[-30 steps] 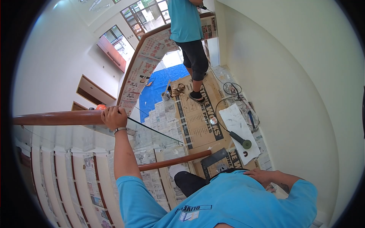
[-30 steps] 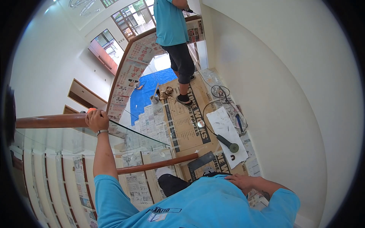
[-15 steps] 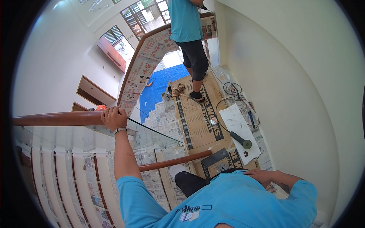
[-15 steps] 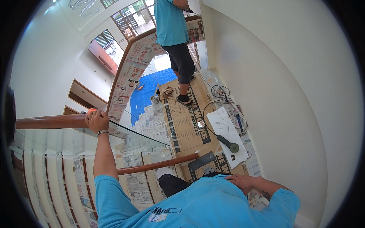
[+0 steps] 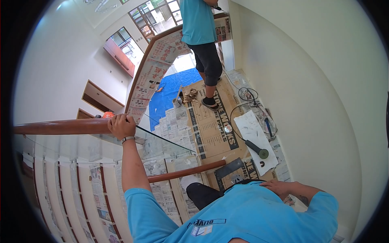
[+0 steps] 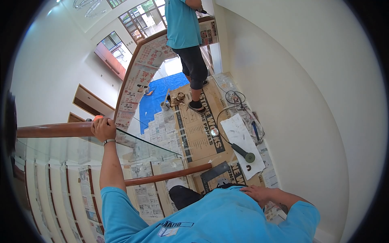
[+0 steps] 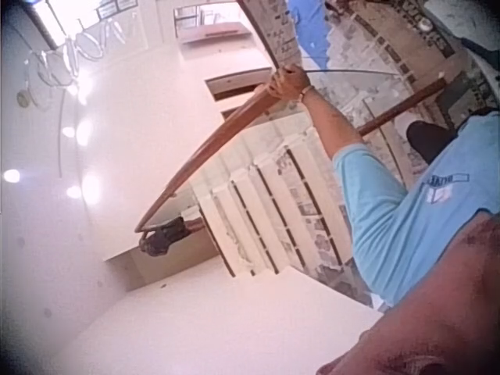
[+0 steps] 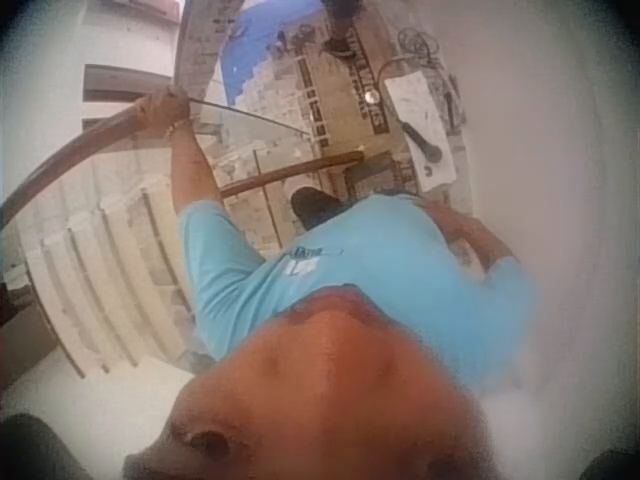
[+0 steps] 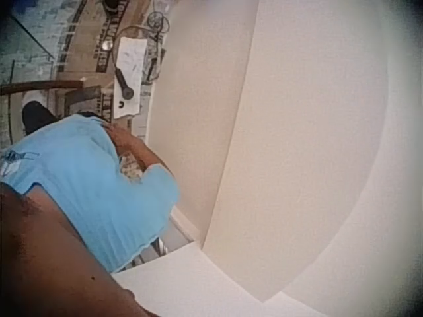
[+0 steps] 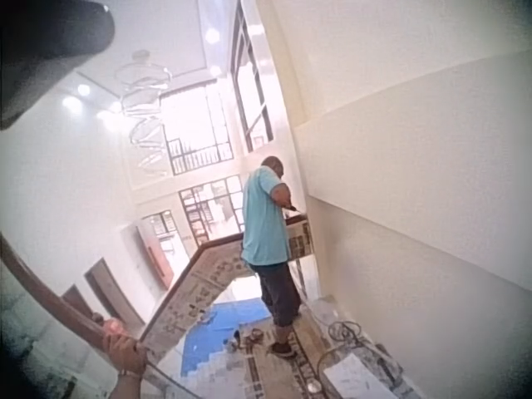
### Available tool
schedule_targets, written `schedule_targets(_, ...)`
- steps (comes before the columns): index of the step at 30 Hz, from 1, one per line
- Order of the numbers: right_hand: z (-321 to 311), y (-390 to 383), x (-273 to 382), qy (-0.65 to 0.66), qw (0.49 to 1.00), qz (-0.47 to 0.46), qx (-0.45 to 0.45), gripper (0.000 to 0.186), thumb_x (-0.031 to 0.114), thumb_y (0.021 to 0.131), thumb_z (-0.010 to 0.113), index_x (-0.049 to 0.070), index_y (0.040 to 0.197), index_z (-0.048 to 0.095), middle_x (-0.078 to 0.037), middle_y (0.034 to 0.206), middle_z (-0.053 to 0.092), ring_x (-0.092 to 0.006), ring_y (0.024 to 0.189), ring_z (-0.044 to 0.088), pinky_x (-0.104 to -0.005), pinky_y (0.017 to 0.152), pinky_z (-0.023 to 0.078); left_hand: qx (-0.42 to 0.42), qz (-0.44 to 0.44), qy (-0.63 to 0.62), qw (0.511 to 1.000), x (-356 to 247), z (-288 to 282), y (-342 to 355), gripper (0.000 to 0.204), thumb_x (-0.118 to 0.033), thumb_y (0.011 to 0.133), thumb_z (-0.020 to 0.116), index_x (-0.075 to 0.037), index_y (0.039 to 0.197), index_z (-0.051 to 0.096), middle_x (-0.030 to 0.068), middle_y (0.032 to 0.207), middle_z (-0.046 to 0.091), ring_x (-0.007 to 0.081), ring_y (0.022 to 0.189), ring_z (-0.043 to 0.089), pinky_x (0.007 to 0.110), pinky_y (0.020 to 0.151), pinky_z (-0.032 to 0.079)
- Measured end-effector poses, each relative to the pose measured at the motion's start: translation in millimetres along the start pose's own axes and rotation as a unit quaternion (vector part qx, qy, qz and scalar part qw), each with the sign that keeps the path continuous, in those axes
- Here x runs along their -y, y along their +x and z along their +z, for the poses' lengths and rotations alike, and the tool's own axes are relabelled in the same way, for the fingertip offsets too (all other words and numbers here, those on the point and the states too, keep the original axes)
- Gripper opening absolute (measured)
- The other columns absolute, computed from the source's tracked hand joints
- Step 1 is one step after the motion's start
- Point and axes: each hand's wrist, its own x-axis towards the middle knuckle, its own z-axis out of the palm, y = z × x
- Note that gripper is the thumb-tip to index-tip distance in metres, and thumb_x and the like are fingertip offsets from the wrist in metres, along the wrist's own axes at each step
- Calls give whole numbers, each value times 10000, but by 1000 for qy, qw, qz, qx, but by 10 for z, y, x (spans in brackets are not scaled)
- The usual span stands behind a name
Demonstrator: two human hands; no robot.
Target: Installing and adjusting wooden staircase handrail components using power tools like an angle grinder and heat gun.
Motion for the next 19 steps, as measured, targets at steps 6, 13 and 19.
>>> schedule_targets(6, -22, -2, 6, -6, 1000, 4, 10, 1158, 337, 570, 892, 143, 1522, 262, -164, 1585, 194, -456, 1358, 321, -512, 1153, 300, 2, -3, -6, 1000, -7, -6, -3, 275, -255, 844, 523, -142, 753, 756, -5, 904, 742, 189, 989, 631, 410, 1034, 368)
schedule_targets(13, -33, -12, 7, -8, 1000, -4, 5, 1145, 349, 590, 888, 136, 1522, 260, -163, 1584, 196, -451, 1357, 324, -507, 1153, 299, 0, -2, -8, 1000, -1, 4, -3, 271, -256, 840, 526, -141, 751, 755, -5, 904, 743, 191, 994, 633, 411, 1033, 366)
schedule_targets(19, -41, -11, 13, -3, 1000, 6, 13, 1138, 344, 606, 876, 138, 1531, 245, -153, 1588, 195, -430, 1381, 299, -497, 1164, 288, 14, -6, -2, 1000, -3, -2, 0, 272, -268, 840, 527, -145, 759, 756, -6, 911, 743, 193, 1011, 633, 417, 1037, 363)
